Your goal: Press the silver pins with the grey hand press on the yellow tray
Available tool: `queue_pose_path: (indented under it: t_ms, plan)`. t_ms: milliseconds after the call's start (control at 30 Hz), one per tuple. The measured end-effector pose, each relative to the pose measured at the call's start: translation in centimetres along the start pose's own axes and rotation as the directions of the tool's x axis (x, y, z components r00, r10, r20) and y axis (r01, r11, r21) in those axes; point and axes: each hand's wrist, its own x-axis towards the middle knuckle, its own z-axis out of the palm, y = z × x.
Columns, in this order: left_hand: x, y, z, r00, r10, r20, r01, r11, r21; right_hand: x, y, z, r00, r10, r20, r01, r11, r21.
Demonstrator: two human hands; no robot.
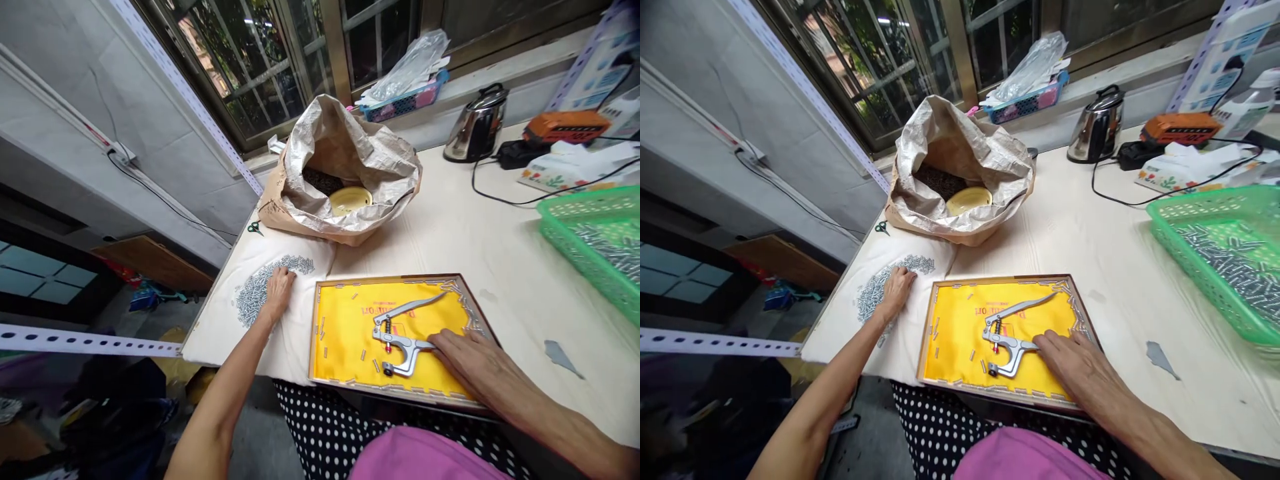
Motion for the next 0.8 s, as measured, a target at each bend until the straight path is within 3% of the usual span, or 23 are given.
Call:
queue_pose_path:
  t_ms: [100, 167, 233, 300, 400, 500, 633, 800]
  plan:
    - [1.0, -0.4, -0.4, 0.999, 0.049, 0.014, -0.049, 0.999, -0.004, 0.6, -1.5, -1.4, 1.000, 0.006, -0.017, -0.006, 1.000, 0.003]
    - [1.2, 0.1, -1.1, 0.998, 0.044, -0.046, -0.047, 0.997, -0.068, 1.0, -2.4, -2.2, 1.000, 0.009, -0.027, -0.009, 1.000, -0.013]
    - [0.4, 1.8, -2.0, 0.986, -0.009, -0.165, -0.029, 0.973, -0.228, 1.3, -2.9, -2.8, 0.998, -0.031, -0.051, 0.028, 0.998, -0.053]
    - [-1.6, 4.8, -3.3, 0.975, -0.105, -0.195, -0.001, 0.879, -0.477, 1.5, -3.1, -3.2, 0.996, -0.065, -0.064, 0.058, 0.992, -0.112]
    - [-6.3, 10.6, -4.9, 0.997, -0.073, 0.037, 0.074, 0.596, -0.800, 1.6, -3.2, -3.6, 0.991, -0.100, -0.088, 0.080, 0.975, -0.206]
    - [-10.5, 15.7, -5.5, 0.968, 0.043, 0.248, 0.211, 0.402, -0.891, 1.7, -3.5, -4.0, 0.988, -0.106, -0.110, 0.073, 0.960, -0.272]
    - [-12.6, 18.7, -4.7, 0.941, -0.031, 0.336, 0.323, 0.370, -0.871, 1.9, -3.9, -4.3, 0.990, -0.089, -0.111, 0.053, 0.956, -0.287]
    - [-12.6, 19.0, -3.9, 0.921, -0.051, 0.386, 0.373, 0.396, -0.839, 1.9, -3.9, -4.4, 0.990, -0.079, -0.115, 0.046, 0.962, -0.267]
